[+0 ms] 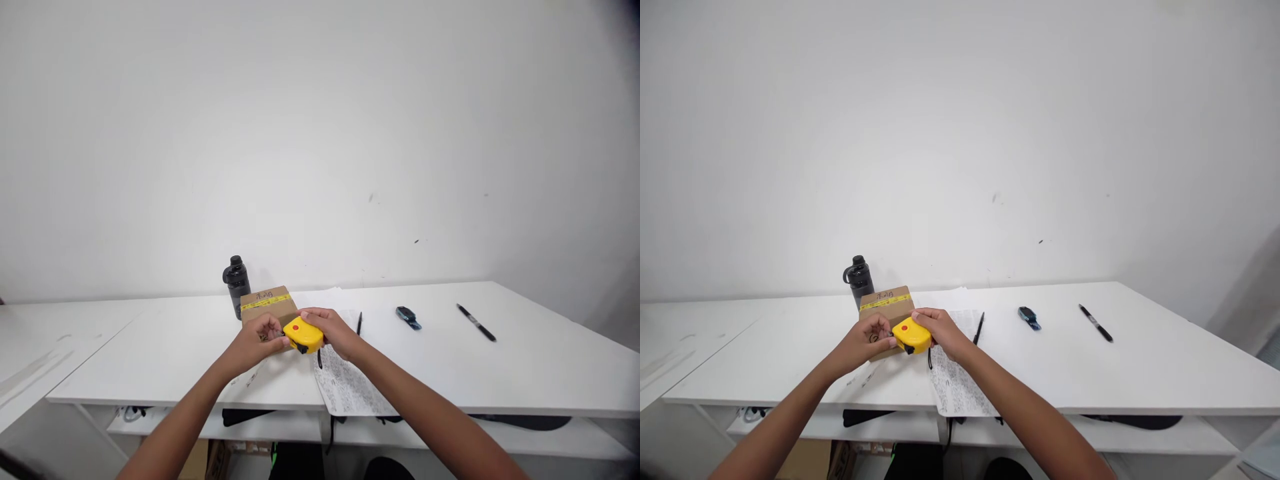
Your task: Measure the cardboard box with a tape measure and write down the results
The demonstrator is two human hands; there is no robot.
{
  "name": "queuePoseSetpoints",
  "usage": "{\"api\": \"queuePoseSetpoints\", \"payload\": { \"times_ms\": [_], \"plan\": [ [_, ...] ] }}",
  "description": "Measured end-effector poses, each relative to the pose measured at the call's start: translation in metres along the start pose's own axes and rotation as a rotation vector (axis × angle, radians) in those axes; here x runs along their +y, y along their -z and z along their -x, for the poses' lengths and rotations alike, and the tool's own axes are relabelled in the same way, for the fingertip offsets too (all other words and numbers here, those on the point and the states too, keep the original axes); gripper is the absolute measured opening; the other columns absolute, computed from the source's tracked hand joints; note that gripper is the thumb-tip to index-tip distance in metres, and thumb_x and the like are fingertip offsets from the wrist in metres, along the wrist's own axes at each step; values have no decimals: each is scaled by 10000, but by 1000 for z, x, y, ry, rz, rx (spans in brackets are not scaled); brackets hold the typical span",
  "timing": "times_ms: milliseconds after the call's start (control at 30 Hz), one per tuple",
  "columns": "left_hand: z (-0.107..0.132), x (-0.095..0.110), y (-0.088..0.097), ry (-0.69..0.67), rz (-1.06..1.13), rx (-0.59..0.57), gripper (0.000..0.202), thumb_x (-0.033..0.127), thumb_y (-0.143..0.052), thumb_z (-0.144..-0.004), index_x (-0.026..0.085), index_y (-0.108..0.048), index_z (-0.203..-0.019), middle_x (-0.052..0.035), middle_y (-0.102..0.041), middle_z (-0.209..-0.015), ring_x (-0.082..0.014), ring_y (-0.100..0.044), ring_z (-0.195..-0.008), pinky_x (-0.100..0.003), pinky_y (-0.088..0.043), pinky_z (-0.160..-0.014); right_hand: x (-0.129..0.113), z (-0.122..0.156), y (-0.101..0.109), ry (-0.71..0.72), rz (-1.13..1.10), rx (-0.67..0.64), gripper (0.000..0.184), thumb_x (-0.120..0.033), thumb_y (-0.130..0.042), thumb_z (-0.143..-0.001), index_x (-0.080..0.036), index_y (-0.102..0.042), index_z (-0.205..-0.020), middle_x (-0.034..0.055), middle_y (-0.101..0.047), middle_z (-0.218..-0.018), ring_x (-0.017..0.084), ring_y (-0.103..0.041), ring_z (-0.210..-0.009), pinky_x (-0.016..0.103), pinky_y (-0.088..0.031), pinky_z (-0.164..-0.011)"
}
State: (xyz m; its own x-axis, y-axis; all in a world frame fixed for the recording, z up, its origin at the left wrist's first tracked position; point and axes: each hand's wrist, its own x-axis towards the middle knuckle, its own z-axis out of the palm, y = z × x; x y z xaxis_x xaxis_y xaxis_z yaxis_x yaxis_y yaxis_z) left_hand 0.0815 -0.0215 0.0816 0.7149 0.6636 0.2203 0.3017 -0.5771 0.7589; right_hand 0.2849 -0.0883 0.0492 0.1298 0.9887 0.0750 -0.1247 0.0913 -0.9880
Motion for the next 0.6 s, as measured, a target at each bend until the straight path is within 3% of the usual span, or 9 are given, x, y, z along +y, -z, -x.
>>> {"api": "queuePoseSetpoints", "payload": {
  "times_ms": [133,367,467,600],
  "plan": [
    [0,-15,18,9,106,149,371,461,-720,-692,201,-459,-732,18,-532,-722,-141,-509,-691,-243,-406,-591,-4,-8,18,13,54,89,428,-509,-666,-748,-193,-703,-1034,38,-663,-776,100,-503,-541,205,-323,-442],
    [8,-71,73,180,132,363,399,478,-749,-626,201,-467,-680,39,-479,-646,-135,-474,-658,-258,-407,-614,6,-37,94,-9,133,407,347,-429,-682,-727,-147,-710,-927,2,-564,-594,89,-413,-477,218,-263,-416],
    [15,-94,75,234,119,353,411,505,-746,-615,199,-484,-698,37,-499,-658,-138,-489,-663,-265,-411,-626,11,-43,108,-48,147,450,323,-409,-684,-724,-136,-709,-896,-4,-539,-564,84,-387,-455,221,-238,-400],
    [19,-110,65,215,105,277,420,533,-730,-631,203,-488,-724,45,-491,-632,-135,-492,-625,-257,-398,-598,18,-45,103,-55,156,421,298,-406,-698,-713,-145,-698,-857,-6,-545,-568,86,-405,-462,218,-263,-400]
  ]
}}
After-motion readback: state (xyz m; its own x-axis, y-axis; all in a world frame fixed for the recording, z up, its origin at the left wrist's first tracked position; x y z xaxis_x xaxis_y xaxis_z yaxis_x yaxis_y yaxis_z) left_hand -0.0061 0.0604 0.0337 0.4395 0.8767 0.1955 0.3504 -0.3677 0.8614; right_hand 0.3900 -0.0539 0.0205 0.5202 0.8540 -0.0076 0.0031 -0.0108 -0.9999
